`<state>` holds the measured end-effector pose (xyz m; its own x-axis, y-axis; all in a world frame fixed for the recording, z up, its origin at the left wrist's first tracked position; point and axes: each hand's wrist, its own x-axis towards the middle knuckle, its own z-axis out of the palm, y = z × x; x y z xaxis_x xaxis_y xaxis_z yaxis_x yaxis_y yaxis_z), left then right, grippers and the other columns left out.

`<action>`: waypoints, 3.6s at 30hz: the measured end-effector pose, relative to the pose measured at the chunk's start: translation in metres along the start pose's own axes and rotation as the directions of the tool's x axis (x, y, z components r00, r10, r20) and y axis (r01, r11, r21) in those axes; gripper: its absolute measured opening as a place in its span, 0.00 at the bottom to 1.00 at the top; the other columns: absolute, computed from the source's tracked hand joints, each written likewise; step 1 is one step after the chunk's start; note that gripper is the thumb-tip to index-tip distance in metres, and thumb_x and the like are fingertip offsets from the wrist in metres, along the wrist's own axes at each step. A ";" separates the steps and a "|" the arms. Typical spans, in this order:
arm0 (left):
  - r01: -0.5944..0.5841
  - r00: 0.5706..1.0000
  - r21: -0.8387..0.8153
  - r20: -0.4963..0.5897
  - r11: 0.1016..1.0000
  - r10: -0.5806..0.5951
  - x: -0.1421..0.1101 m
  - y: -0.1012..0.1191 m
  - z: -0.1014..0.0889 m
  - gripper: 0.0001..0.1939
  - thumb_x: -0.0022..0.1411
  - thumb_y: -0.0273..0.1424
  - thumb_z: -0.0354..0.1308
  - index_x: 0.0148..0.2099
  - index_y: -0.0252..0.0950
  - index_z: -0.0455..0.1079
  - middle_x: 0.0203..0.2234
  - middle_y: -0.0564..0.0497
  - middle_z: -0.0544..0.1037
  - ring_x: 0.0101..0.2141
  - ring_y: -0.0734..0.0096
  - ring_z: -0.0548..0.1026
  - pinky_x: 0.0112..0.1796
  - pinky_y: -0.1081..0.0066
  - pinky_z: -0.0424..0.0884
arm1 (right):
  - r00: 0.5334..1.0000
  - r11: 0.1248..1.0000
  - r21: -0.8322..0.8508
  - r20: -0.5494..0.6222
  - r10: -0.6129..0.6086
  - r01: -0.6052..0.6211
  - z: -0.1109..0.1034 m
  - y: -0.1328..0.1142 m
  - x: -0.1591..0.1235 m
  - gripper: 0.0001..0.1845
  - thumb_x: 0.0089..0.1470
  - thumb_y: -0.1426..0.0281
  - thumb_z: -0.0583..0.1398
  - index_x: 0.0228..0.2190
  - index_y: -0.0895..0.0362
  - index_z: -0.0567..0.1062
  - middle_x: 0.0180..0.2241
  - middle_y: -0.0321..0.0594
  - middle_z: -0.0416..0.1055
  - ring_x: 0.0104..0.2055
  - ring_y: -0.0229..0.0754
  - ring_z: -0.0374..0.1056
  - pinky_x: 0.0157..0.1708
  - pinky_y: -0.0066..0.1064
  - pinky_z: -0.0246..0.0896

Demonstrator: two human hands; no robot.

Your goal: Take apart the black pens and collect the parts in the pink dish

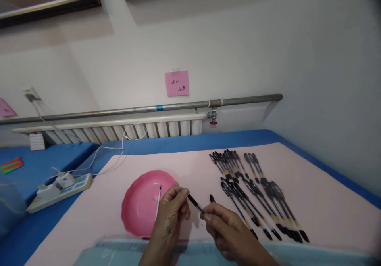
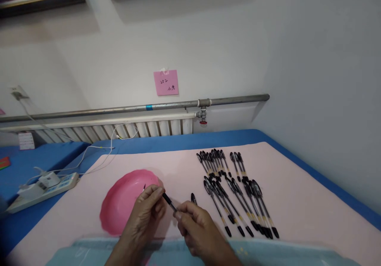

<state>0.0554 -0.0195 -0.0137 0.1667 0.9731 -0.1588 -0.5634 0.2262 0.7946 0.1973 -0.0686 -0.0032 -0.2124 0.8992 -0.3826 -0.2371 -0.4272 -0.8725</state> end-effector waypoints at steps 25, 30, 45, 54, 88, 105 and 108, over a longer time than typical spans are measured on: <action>0.222 0.961 0.105 0.148 0.969 -0.236 -0.010 0.010 0.005 0.16 0.50 0.34 0.63 0.40 0.31 0.70 0.14 0.61 0.59 0.14 0.88 0.52 0.14 0.82 0.46 | 0.997 0.997 -0.014 -0.038 -0.074 0.074 -0.001 0.002 0.001 0.11 0.48 0.61 0.57 0.27 0.54 0.62 0.15 0.22 0.54 0.11 0.23 0.36 0.12 0.21 0.27; 0.215 0.968 0.159 0.099 0.964 -0.232 -0.010 0.002 0.009 0.17 0.46 0.39 0.65 0.32 0.31 0.68 0.11 0.64 0.55 0.12 0.89 0.46 0.14 0.81 0.39 | 0.999 0.999 0.036 0.029 -0.026 0.025 0.005 0.002 -0.001 0.14 0.47 0.58 0.57 0.26 0.54 0.62 0.16 0.22 0.55 0.10 0.22 0.37 0.12 0.20 0.26; 0.091 0.980 0.396 -0.198 0.914 -0.012 0.008 0.045 -0.032 0.18 0.43 0.41 0.65 0.24 0.34 0.63 0.12 0.63 0.54 0.13 0.87 0.48 0.14 0.81 0.42 | 0.995 0.990 -0.137 -0.082 -0.057 0.046 -0.003 -0.008 -0.003 0.08 0.48 0.63 0.54 0.24 0.55 0.64 0.15 0.23 0.53 0.11 0.24 0.37 0.11 0.22 0.28; 0.022 0.997 0.718 -0.072 0.696 0.042 0.002 0.030 -0.021 0.08 0.46 0.34 0.62 0.28 0.33 0.74 0.17 0.56 0.66 0.19 0.79 0.58 0.20 0.77 0.51 | 0.995 0.999 0.028 -0.102 -0.021 0.024 -0.005 -0.009 -0.003 0.08 0.46 0.63 0.57 0.25 0.55 0.64 0.15 0.23 0.54 0.12 0.23 0.36 0.13 0.21 0.25; 0.139 0.978 0.382 0.090 0.914 -0.186 -0.009 0.039 -0.014 0.19 0.47 0.33 0.65 0.41 0.30 0.68 0.34 0.39 0.79 0.32 0.66 0.76 0.35 0.68 0.71 | 0.962 0.753 -0.619 0.012 -0.274 0.223 -0.007 -0.007 -0.007 0.08 0.52 0.68 0.53 0.24 0.55 0.68 0.16 0.28 0.55 0.20 0.34 0.52 0.21 0.26 0.44; 0.155 0.985 0.331 0.019 0.931 -0.170 -0.001 0.031 -0.016 0.22 0.43 0.30 0.68 0.41 0.32 0.66 0.34 0.44 0.76 0.33 0.64 0.76 0.30 0.70 0.73 | 0.855 0.490 -0.786 0.091 -0.510 0.377 -0.011 0.005 0.000 0.06 0.52 0.73 0.54 0.31 0.53 0.71 0.25 0.32 0.66 0.28 0.36 0.63 0.28 0.25 0.53; 0.174 0.985 0.272 -0.035 0.946 -0.171 -0.001 0.028 -0.014 0.18 0.42 0.31 0.69 0.36 0.32 0.67 0.29 0.47 0.76 0.30 0.67 0.76 0.27 0.72 0.72 | 0.826 0.477 -0.782 0.082 -0.558 0.401 -0.009 0.007 -0.001 0.06 0.53 0.73 0.54 0.31 0.54 0.71 0.25 0.32 0.66 0.28 0.36 0.64 0.28 0.25 0.54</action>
<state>0.0284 -0.0141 0.0003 0.2321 0.9209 -0.3132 -0.2837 0.3720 0.8838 0.2046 -0.0717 -0.0116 -0.1210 0.9730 0.1963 0.5436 0.2305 -0.8071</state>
